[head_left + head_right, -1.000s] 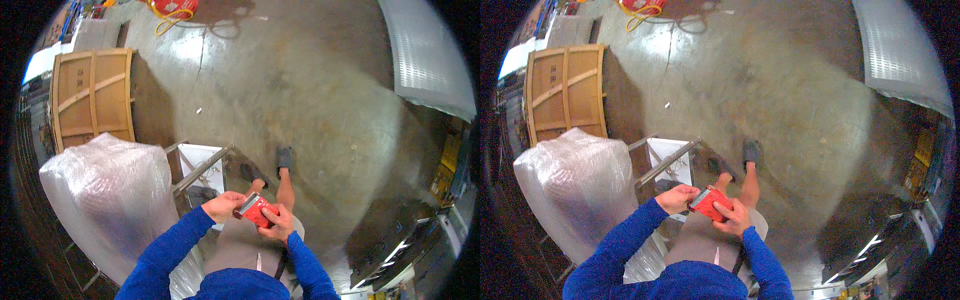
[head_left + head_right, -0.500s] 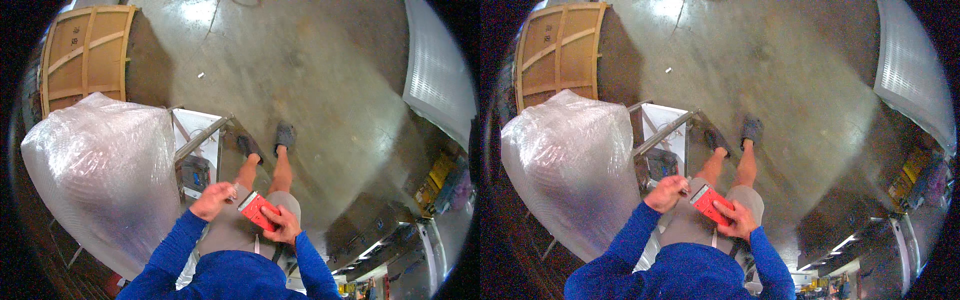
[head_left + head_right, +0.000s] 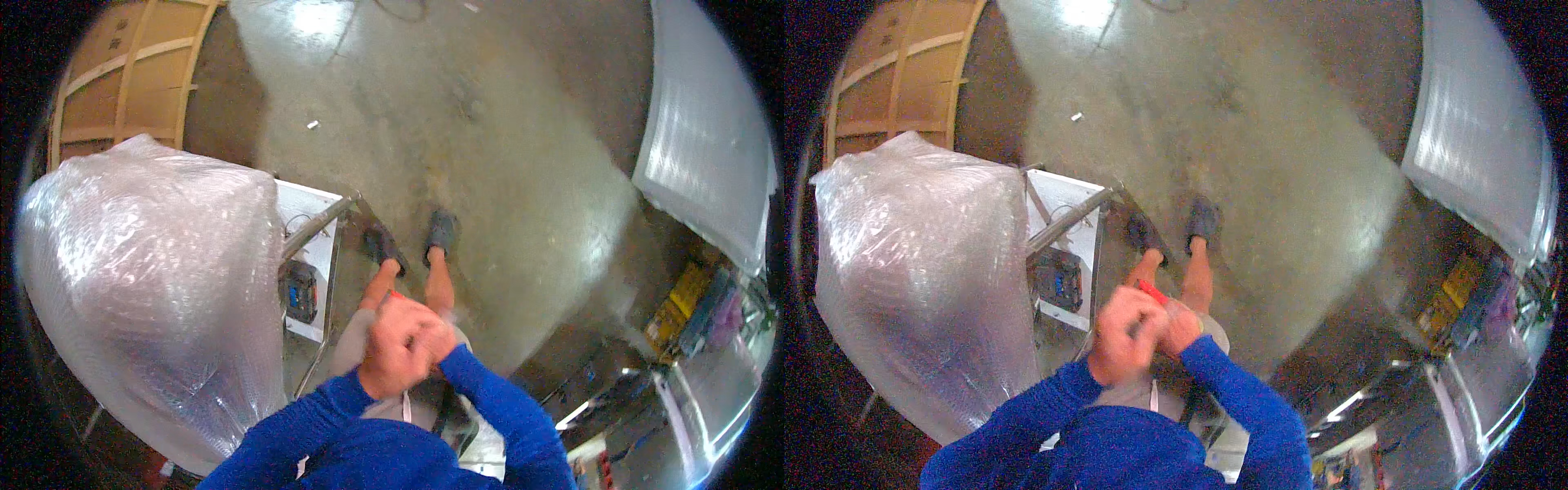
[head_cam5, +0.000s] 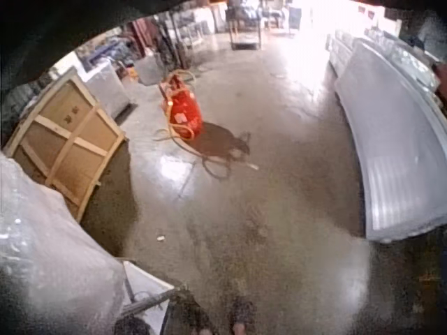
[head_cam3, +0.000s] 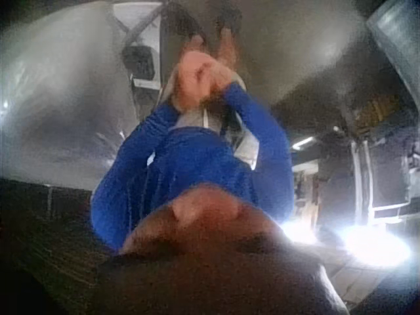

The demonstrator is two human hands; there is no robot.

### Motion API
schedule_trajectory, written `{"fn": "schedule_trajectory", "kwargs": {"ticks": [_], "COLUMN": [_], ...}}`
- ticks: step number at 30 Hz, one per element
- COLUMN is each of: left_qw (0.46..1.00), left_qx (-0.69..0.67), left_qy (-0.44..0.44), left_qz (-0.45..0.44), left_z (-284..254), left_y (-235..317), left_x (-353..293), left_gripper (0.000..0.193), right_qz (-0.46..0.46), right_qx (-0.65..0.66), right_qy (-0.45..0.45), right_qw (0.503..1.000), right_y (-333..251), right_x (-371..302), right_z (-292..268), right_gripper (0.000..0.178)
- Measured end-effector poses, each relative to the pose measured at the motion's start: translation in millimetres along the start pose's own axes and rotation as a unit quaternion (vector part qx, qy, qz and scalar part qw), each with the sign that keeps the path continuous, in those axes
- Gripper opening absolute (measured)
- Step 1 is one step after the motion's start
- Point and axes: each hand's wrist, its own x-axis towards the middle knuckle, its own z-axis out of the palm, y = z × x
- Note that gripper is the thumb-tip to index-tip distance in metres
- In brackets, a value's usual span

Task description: The person wraps a large piece of furniture with bubble wrap and secures it with packing tape using a handheld dispenser. After finishing the wrapping, the person writes on a document at a nearby table.

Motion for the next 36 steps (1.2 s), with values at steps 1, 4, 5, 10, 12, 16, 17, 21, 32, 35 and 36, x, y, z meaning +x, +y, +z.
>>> {"fn": "schedule_trajectory", "kwargs": {"ticks": [1,4,5,10,12,16,17,21,32,35,36], "left_qw": [0.998,0.967,0.960,0.943,0.962,0.950,0.938,0.950,0.913,0.899,0.880], "left_qx": [0.021,0.104,0.039,-0.018,-0.094,-0.230,-0.270,-0.257,-0.311,-0.364,-0.397], "left_qy": [0.043,0.166,0.178,0.189,0.191,0.087,0.054,-0.008,-0.188,-0.130,-0.119], "left_qz": [-0.046,-0.163,-0.211,-0.272,-0.170,-0.194,-0.212,-0.179,-0.185,-0.206,-0.232], "left_z": [-14,-52,-60,-43,-28,-27,-29,-31,-16,-2,0], "left_y": [-16,-75,-91,-113,-101,-74,-69,-59,-49,-39,-38], "left_x": [11,32,35,41,47,57,60,68,62,58,59], "left_gripper": [0.001,0.013,0.020,0.027,0.020,0.011,0.015,0.025,0.023,0.027,0.028], "right_qz": [-0.013,0.018,0.036,-0.016,-0.067,-0.149,-0.164,-0.178,-0.190,-0.192,-0.197], "right_qx": [0.003,0.068,0.097,0.160,0.193,0.213,0.219,0.209,0.222,0.213,0.216], "right_qy": [0.009,0.085,0.098,0.297,0.360,0.435,0.444,0.452,0.445,0.442,0.441], "right_qw": [1.000,0.994,0.990,0.941,0.910,0.862,0.853,0.849,0.846,0.850,0.849], "right_y": [8,36,44,71,76,77,75,70,63,65,65], "right_x": [7,-9,-16,-35,-33,-27,-26,-28,-46,-54,-55], "right_z": [6,7,7,2,-2,-9,-10,-16,-15,-14,-14], "right_gripper": [0.073,0.079,0.083,0.078,0.075,0.079,0.081,0.083,0.090,0.093,0.093]}}
